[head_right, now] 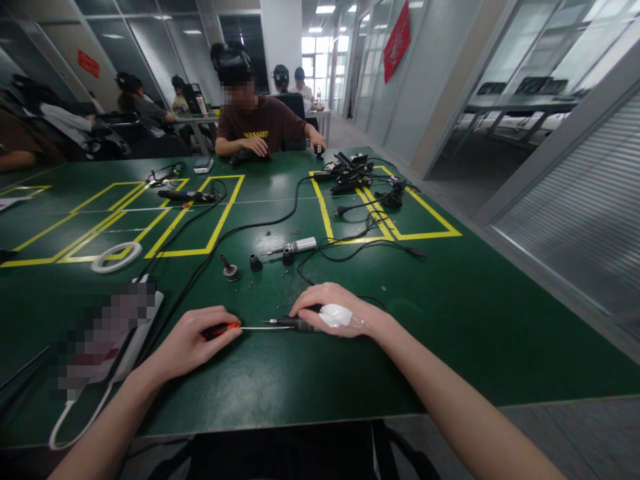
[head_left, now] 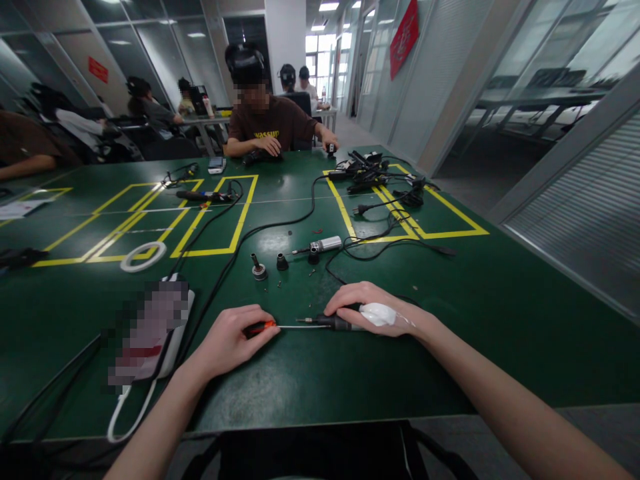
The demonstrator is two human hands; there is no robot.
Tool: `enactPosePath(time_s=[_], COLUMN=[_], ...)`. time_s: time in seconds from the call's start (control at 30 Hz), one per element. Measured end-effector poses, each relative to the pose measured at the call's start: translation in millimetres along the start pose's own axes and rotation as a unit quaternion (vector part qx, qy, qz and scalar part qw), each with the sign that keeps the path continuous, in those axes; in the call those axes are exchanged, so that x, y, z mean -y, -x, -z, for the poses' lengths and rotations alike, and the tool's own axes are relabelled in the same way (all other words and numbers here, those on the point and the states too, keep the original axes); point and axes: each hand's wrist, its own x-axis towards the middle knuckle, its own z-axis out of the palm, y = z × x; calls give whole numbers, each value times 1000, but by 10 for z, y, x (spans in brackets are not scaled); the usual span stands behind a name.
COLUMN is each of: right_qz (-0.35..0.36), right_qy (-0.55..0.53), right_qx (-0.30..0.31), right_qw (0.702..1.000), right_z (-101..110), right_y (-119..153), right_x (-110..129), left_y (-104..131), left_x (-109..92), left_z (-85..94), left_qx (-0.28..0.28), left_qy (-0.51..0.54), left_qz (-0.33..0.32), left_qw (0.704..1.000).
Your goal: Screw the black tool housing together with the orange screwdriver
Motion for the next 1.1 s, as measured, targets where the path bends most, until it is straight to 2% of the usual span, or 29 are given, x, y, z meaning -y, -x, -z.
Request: enactPosePath(time_s=[0.37,0.63,0.87,1.1], right_qz=[-3,3,0,-6], right_qy=[-1,-6,-6,-5], right_qx=[-2,-2,0,0], right_qw=[1000,1000,1000,1000], right_z=[-4,-9,-5,3], right_y=[2,4,3,4], right_x=[-8,-13,-10,1], left_y=[-2,12,21,2], left_x=[-82,-33,9,-35], left_z=[2,-20,-33,15], left_qx=[-6,-6,-25,-10], left_qy=[19,22,16,5], left_qz=[31,40,19,-1], left_qw=[999,999,999,1000])
